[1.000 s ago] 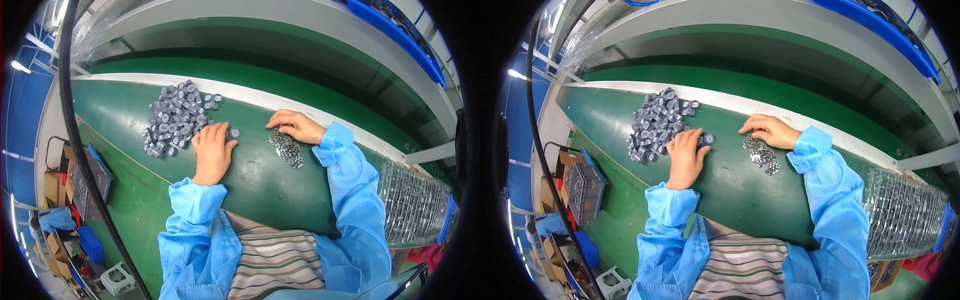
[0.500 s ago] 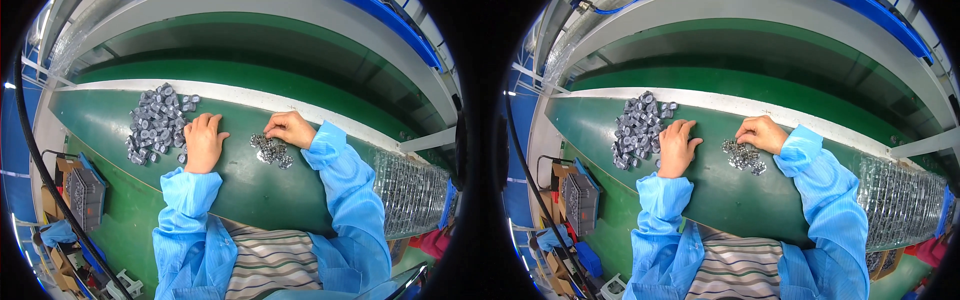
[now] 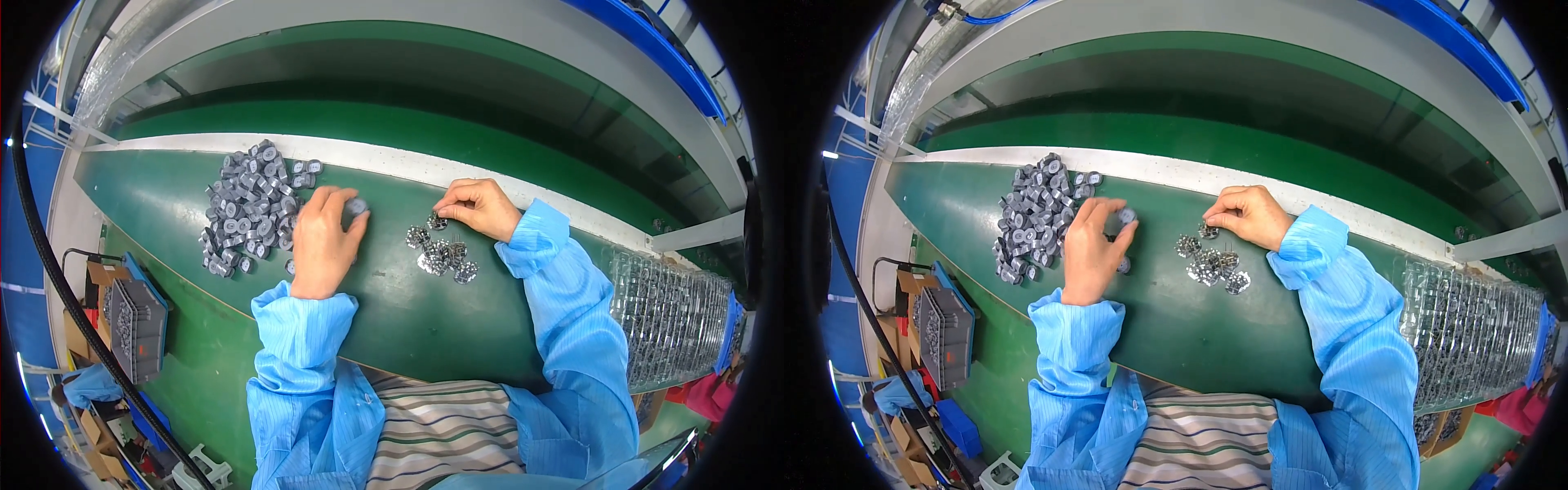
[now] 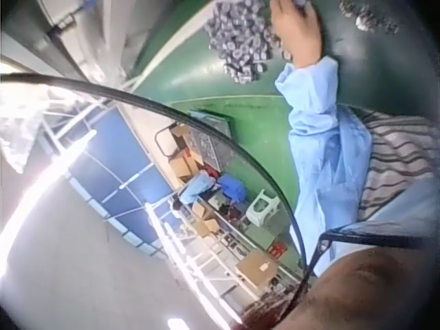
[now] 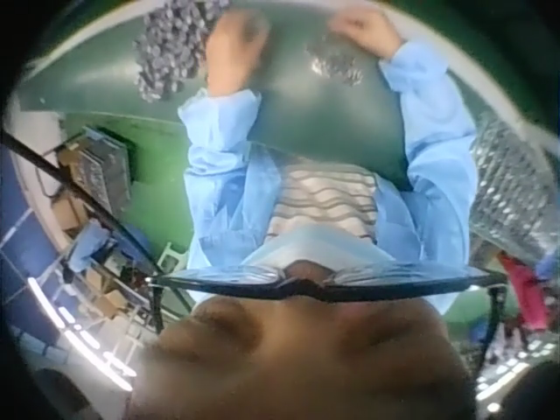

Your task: The person assembles small metal plates, plastic gears, and small fasteners by hand, placing them into an assembly tray on a production line.

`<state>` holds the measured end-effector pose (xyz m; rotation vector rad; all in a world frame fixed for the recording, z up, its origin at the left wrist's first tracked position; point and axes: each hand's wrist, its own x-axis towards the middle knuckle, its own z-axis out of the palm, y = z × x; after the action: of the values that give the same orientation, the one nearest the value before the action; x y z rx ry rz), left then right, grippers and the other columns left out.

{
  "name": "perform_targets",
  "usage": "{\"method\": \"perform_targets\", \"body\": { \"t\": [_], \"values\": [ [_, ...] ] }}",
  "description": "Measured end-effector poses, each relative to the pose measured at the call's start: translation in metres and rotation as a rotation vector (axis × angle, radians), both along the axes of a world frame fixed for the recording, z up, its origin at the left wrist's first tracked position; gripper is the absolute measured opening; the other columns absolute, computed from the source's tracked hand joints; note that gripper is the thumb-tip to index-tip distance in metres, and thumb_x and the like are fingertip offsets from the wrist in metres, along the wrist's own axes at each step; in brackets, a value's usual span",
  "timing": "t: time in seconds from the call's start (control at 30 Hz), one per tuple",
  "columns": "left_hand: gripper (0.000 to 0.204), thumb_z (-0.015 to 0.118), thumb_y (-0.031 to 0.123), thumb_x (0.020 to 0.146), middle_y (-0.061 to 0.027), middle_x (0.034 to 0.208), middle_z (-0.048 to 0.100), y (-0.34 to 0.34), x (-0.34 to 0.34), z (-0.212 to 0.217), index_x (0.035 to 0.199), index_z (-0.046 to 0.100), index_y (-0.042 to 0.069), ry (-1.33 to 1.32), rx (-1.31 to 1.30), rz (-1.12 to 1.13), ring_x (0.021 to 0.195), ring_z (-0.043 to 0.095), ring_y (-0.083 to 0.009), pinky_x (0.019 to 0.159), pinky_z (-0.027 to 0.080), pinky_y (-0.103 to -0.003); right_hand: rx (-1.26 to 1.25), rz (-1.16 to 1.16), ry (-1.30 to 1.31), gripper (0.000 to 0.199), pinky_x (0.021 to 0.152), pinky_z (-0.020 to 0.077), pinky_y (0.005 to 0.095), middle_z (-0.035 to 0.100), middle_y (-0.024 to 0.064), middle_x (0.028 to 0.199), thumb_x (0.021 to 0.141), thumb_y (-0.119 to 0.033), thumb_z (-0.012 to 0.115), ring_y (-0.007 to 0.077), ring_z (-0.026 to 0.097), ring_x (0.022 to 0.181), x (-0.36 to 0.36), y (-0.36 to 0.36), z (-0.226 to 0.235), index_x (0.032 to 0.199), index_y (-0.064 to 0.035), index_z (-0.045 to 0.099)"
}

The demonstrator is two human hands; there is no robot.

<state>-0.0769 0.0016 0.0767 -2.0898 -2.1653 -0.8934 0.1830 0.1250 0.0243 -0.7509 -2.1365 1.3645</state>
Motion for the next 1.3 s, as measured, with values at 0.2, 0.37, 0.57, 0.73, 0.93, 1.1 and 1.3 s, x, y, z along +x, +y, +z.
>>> {"method": "perform_targets", "body": {
  "t": [0.2, 0.37, 0.57, 0.73, 0.93, 1.1, 1.3],
  "values": [
    [0.035, 0.076, -0.011, 0.082, -0.0081, 0.114, 0.063, 0.030, 0.034, -0.017, 0.115, 0.068, -0.004, -1.153, -0.056, -0.230, 0.095, 0.068, -0.0125, 0.075, 0.059, -0.024, -0.098, -0.188, 0.026, 0.009, 0.077, 0.0534, 0.0326, 0.071, 0.0073, 0.088, 0.090, -0.011, 0.076, 0.0201, 0.068, 0.085, 0.001, 0.002, 0.004, 0.095, -0.0036, 0.077],
    [0.040, 0.079, -0.010, 0.080, -0.0085, 0.118, 0.064, 0.032, 0.035, -0.035, 0.118, 0.069, -0.002, -0.979, 0.031, -0.298, 0.084, 0.065, -0.0094, 0.070, 0.055, -0.022, 0.426, -0.191, -0.141, 0.008, 0.079, 0.0538, 0.0406, 0.069, 0.0114, 0.091, 0.086, -0.011, 0.075, 0.0303, 0.066, 0.091, 0.001, 0.000, 0.005, 0.089, -0.0043, 0.073],
    [0.041, 0.083, -0.011, 0.075, -0.0098, 0.113, 0.067, 0.024, 0.043, -0.026, 0.112, 0.070, -0.001, -0.847, 0.072, -0.316, 0.083, 0.067, -0.0116, 0.070, 0.057, -0.023, 0.047, -0.137, 0.245, 0.008, 0.071, 0.0414, 0.0241, 0.068, 0.0010, 0.094, 0.086, -0.005, 0.079, 0.0083, 0.053, 0.080, -0.028, -0.011, 0.059, 0.092, -0.0037, 0.074],
    [0.036, 0.083, -0.011, 0.075, -0.0093, 0.112, 0.067, 0.022, 0.046, -0.028, 0.107, 0.068, -0.001, -1.023, 0.129, -0.296, 0.088, 0.069, -0.0123, 0.073, 0.059, -0.024, 0.200, -0.131, 0.212, 0.011, 0.074, 0.0453, 0.0314, 0.065, 0.0033, 0.094, 0.084, -0.006, 0.080, 0.0163, 0.058, 0.087, -0.052, -0.020, 0.057, 0.088, -0.0045, 0.070],
    [0.040, 0.083, -0.012, 0.076, -0.0090, 0.115, 0.065, 0.020, 0.044, -0.028, 0.109, 0.065, 0.000, -1.050, 0.116, -0.290, 0.094, 0.068, -0.0137, 0.080, 0.058, -0.027, 0.558, -0.194, 0.165, 0.016, 0.074, 0.0508, 0.0386, 0.062, 0.0079, 0.094, 0.080, -0.005, 0.079, 0.0266, 0.061, 0.091, -0.055, -0.026, 0.060, 0.087, -0.0041, 0.065],
    [0.037, 0.083, -0.012, 0.074, -0.0102, 0.113, 0.066, 0.016, 0.044, -0.026, 0.105, 0.068, 0.000, -0.901, 0.182, -0.251, 0.095, 0.068, -0.0147, 0.080, 0.059, -0.028, 0.583, -0.181, 0.167, 0.017, 0.074, 0.0520, 0.0398, 0.060, 0.0085, 0.096, 0.079, -0.001, 0.077, 0.0283, 0.061, 0.091, -0.056, -0.030, 0.062, 0.088, -0.0037, 0.063],
    [0.039, 0.086, -0.006, 0.069, -0.0107, 0.105, 0.070, 0.015, 0.045, -0.022, 0.102, 0.069, 0.004, -0.663, 0.338, -0.212, 0.088, 0.070, -0.0213, 0.078, 0.057, -0.033, 0.545, -0.183, 0.172, 0.022, 0.074, 0.0541, 0.0384, 0.062, 0.0093, 0.098, 0.081, 0.002, 0.075, 0.0271, 0.065, 0.090, -0.060, -0.037, 0.053, 0.097, -0.0027, 0.061]
  ]
}}
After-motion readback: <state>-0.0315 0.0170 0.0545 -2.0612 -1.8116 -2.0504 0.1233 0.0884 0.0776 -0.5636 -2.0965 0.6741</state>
